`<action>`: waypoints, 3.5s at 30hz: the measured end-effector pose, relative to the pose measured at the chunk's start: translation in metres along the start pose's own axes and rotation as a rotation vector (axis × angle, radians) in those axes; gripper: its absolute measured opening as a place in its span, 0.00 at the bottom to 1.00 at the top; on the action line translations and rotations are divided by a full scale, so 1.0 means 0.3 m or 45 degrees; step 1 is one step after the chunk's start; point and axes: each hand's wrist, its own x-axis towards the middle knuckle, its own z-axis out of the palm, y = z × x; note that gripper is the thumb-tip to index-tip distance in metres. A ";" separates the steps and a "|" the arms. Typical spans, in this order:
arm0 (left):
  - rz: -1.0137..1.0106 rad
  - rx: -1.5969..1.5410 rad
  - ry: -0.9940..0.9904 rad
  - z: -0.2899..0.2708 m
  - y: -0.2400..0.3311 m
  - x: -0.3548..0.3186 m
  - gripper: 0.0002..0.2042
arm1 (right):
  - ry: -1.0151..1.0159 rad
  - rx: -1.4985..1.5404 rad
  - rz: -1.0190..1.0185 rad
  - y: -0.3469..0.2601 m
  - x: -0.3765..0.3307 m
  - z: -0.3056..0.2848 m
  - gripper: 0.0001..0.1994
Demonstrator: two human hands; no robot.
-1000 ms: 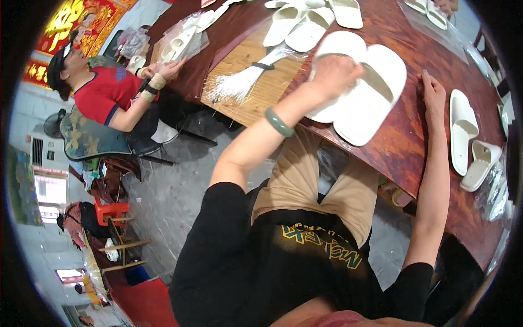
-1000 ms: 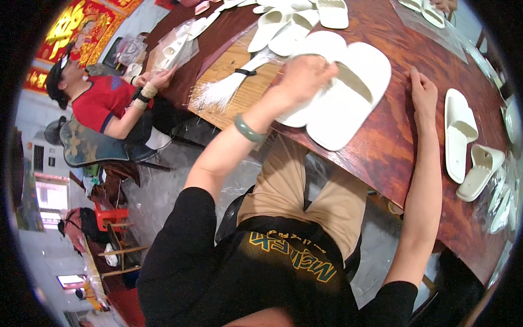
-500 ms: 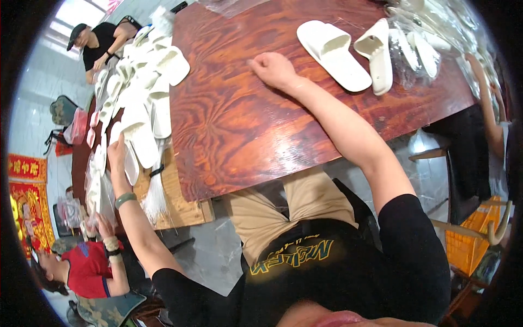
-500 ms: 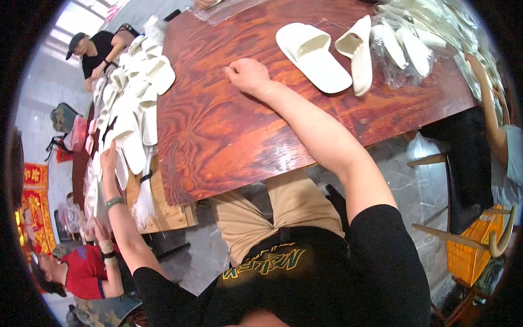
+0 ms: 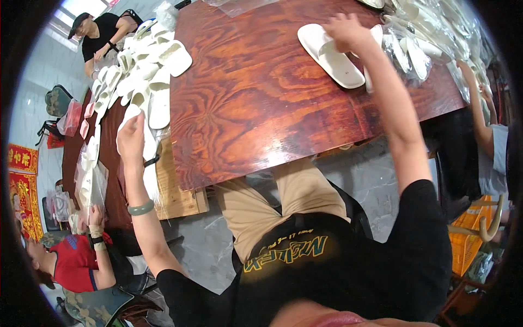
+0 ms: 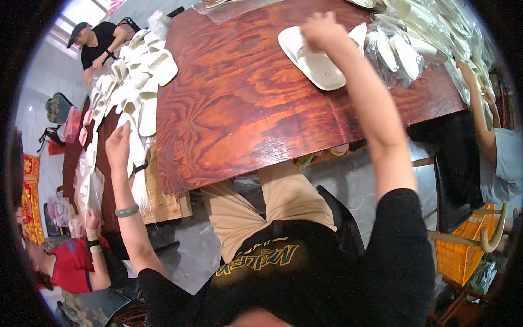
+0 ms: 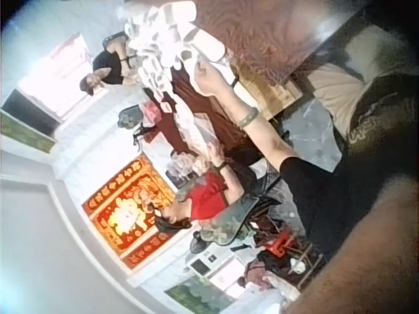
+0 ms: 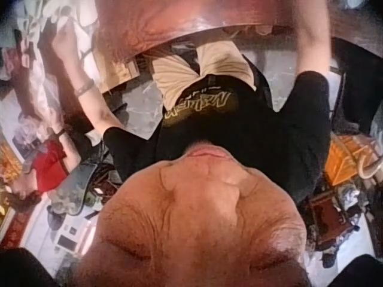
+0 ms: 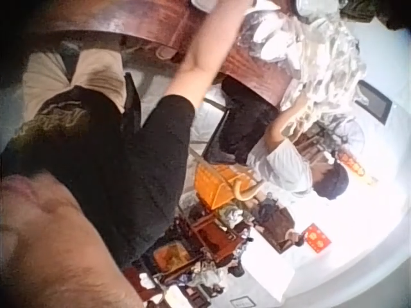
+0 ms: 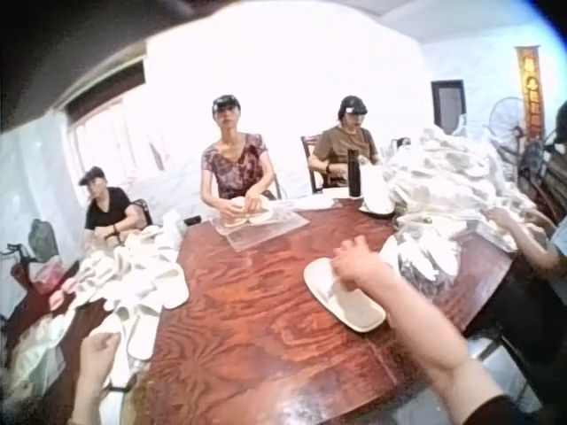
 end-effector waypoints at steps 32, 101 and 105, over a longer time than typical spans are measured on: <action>0.229 -0.084 -0.344 0.431 0.478 -0.041 0.25 | 0.293 0.966 -0.400 -0.352 -0.021 0.035 0.20; 0.365 -0.086 -0.136 0.488 0.431 -0.089 0.18 | 0.731 0.995 -0.741 -0.631 -0.342 -0.071 0.07; 0.324 -0.039 -0.195 0.500 0.429 -0.088 0.17 | 0.686 0.880 -0.738 -0.664 -0.336 -0.085 0.08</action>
